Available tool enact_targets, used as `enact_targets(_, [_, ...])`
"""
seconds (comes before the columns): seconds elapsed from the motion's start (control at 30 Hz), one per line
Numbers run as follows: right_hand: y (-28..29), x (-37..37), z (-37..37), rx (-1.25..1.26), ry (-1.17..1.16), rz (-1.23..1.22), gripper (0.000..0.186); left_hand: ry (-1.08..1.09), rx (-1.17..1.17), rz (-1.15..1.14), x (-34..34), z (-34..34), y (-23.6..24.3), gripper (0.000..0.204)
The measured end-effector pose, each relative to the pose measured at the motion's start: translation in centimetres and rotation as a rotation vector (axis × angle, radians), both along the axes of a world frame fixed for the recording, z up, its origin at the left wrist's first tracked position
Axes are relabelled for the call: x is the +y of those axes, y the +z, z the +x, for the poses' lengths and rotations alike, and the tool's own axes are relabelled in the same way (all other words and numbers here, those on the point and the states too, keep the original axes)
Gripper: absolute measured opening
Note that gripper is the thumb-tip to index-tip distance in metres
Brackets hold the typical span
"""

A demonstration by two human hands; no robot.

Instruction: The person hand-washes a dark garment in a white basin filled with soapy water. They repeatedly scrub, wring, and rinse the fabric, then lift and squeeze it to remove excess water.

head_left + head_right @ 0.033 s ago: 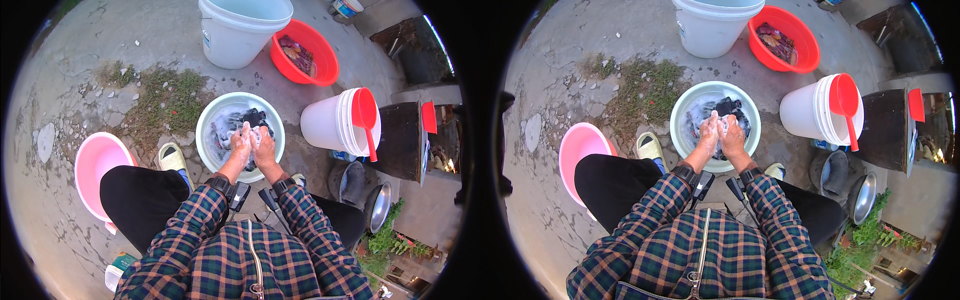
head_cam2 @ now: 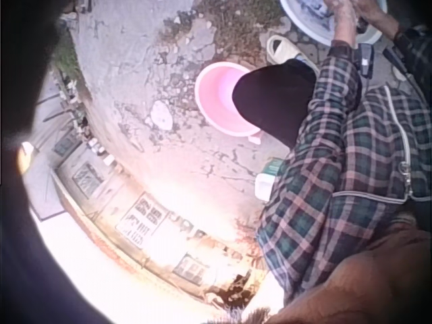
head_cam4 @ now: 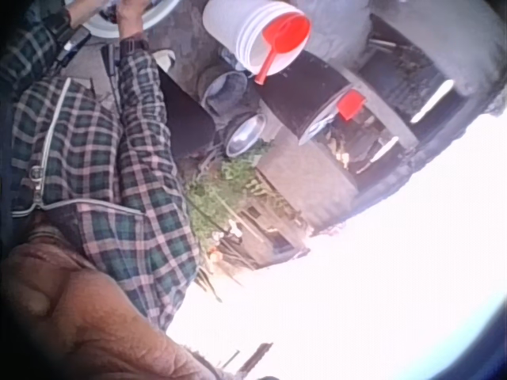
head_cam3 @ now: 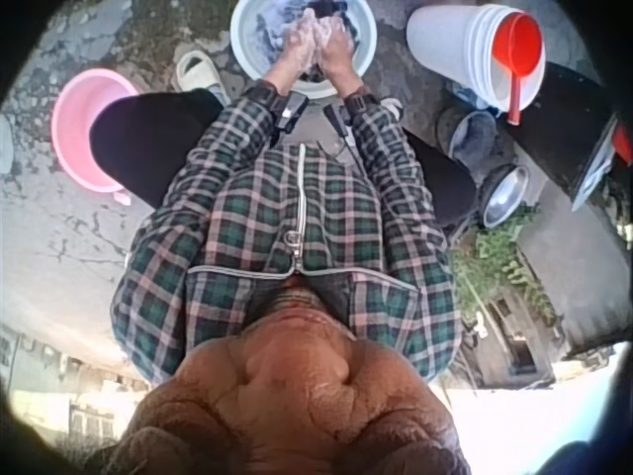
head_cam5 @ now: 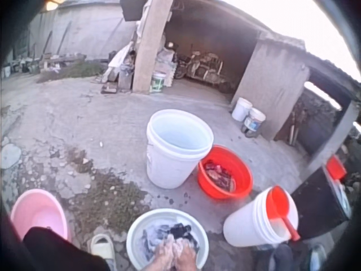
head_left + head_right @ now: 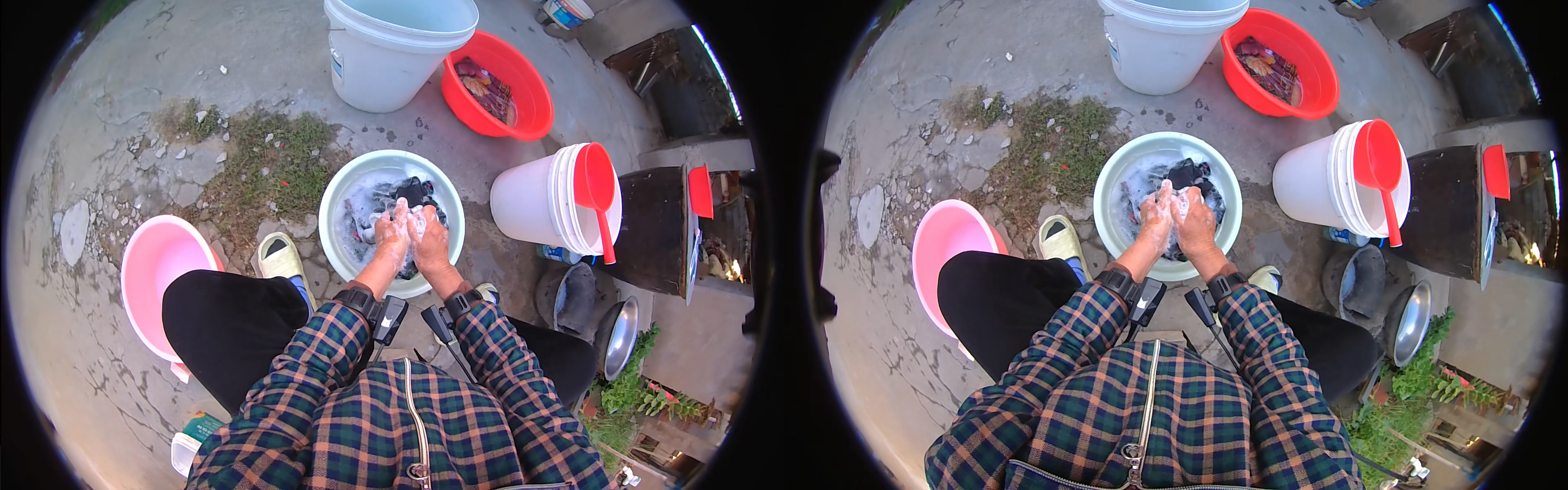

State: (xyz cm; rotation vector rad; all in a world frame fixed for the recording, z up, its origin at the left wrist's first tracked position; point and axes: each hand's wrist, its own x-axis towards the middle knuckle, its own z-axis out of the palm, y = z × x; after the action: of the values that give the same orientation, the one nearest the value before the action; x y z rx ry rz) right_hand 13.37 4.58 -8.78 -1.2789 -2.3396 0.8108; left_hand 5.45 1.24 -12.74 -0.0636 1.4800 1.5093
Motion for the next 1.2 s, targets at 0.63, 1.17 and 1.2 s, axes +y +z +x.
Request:
enact_targets(0.63, [2.7, 2.4, 2.5, -0.293, 0.351, -0.105, 0.059, -0.197, -0.175, 0.067, 0.1, -0.6, 0.0, 0.064])
enact_targets(1.17, [3.1, 0.4, -0.3, -0.043, 0.314, 0.185, 0.016, 0.1, -0.295, 0.265, -0.1, -0.3, -4.9, 0.024])
enact_targets(1.2, [3.0, 1.7, -0.8, -0.178, 0.18, 0.105, 0.023, 0.138, -0.344, 0.188, -0.3, 0.4, -4.3, 0.024])
